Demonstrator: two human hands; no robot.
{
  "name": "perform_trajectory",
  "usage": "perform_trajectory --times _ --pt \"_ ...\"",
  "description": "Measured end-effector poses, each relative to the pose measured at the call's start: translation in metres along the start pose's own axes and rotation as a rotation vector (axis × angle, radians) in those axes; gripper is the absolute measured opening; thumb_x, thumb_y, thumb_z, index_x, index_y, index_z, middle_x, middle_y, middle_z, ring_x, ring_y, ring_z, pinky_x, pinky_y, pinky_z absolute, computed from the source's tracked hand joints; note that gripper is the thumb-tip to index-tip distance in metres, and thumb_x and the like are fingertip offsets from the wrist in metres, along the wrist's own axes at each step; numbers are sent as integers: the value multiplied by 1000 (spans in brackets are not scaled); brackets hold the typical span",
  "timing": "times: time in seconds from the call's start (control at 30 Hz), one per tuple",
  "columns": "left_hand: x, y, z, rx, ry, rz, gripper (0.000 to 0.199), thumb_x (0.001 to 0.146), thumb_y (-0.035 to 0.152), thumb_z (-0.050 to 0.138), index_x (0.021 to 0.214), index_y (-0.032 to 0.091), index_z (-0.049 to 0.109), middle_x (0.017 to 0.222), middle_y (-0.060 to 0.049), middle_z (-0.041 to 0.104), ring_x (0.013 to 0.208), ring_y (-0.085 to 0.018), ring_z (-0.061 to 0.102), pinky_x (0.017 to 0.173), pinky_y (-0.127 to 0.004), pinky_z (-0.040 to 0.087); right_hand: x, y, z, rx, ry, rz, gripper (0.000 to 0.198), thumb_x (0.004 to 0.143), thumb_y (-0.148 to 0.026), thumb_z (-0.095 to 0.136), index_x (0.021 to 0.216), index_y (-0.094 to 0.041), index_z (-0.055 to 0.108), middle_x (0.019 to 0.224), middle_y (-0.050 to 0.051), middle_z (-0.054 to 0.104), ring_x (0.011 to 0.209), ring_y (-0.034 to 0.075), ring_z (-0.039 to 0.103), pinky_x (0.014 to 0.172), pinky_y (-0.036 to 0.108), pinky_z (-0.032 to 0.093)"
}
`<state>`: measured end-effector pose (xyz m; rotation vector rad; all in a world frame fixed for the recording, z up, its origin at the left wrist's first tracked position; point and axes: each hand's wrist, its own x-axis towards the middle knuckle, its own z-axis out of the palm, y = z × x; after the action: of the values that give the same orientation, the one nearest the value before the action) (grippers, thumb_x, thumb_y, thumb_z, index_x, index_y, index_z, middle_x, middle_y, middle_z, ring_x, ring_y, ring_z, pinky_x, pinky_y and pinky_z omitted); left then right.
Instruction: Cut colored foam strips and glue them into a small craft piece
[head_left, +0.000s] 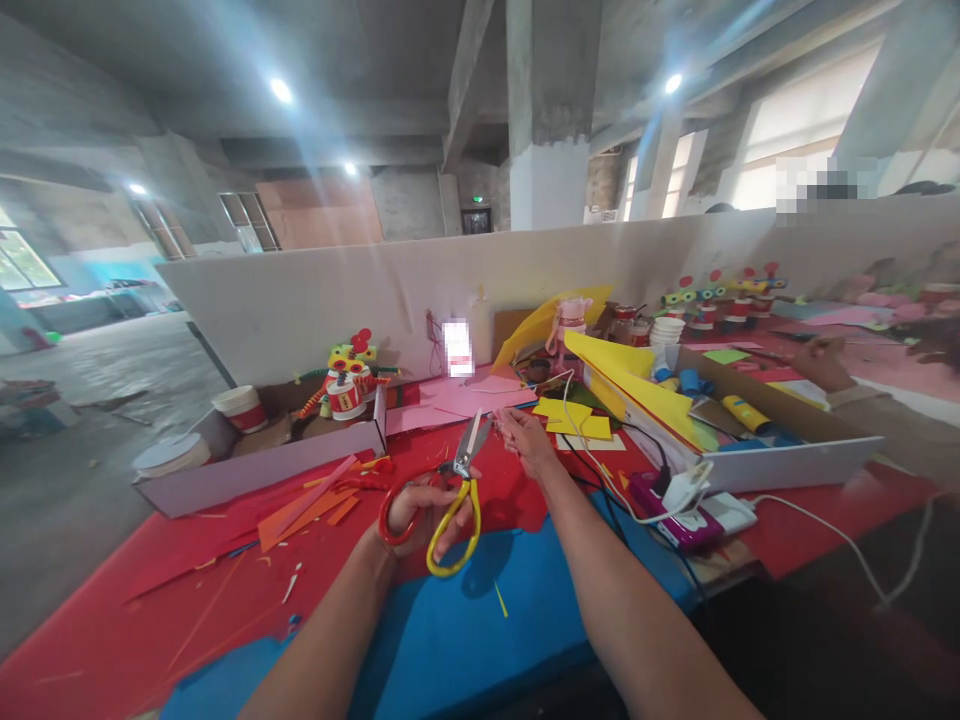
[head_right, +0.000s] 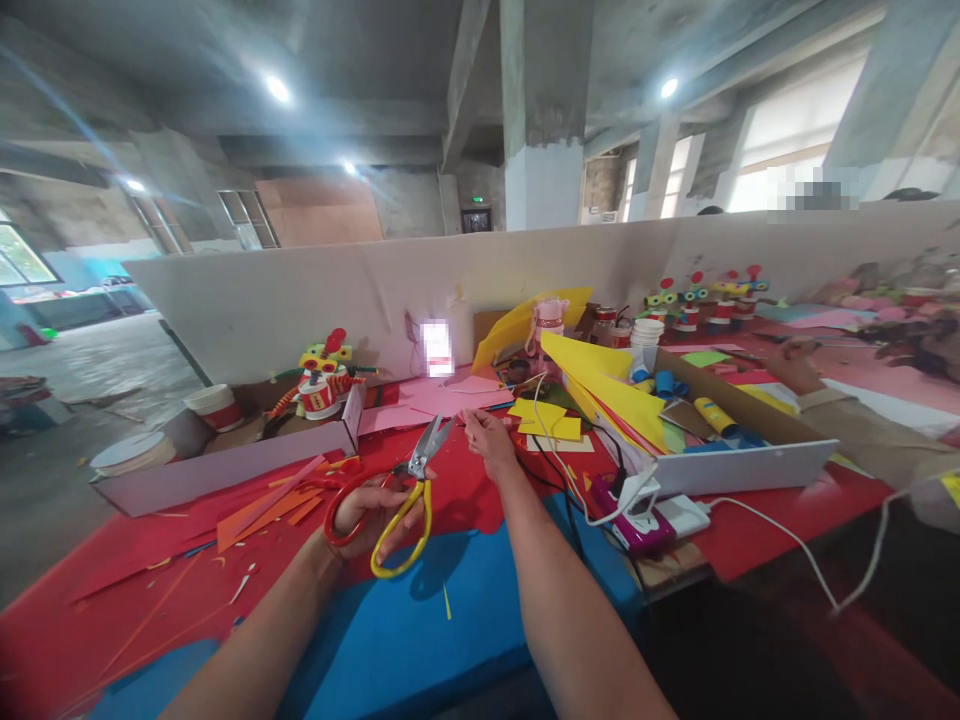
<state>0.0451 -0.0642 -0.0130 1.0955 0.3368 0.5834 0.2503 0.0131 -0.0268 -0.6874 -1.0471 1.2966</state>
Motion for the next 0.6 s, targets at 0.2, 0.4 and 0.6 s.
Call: perform_trajectory --times 0.2,0.4,0.6 --pt "1 0 -1 11 -4 7 46 87 19 47 132 13 46 75 -4 61 41 -14 60 35 -21 45 1 2 -1 -35 9 6 46 61 -61 74 72 -18 60 50 -9 33 42 4 19 40 20 12" --pt "0 0 -1 8 4 1 42 87 18 46 128 12 49 75 -5 62 43 -14 60 35 -21 45 1 3 -1 -47 0 11 46 61 -61 74 70 -18 58 49 -9 32 43 4 20 40 19 13" --pt "0 -1 -2 31 38 -14 40 88 21 46 127 11 49 75 -4 61 41 -13 58 34 -21 42 -1 1 1 -65 -16 22 47 60 -60 75 69 -18 58 47 -10 32 41 3 20 39 19 14"
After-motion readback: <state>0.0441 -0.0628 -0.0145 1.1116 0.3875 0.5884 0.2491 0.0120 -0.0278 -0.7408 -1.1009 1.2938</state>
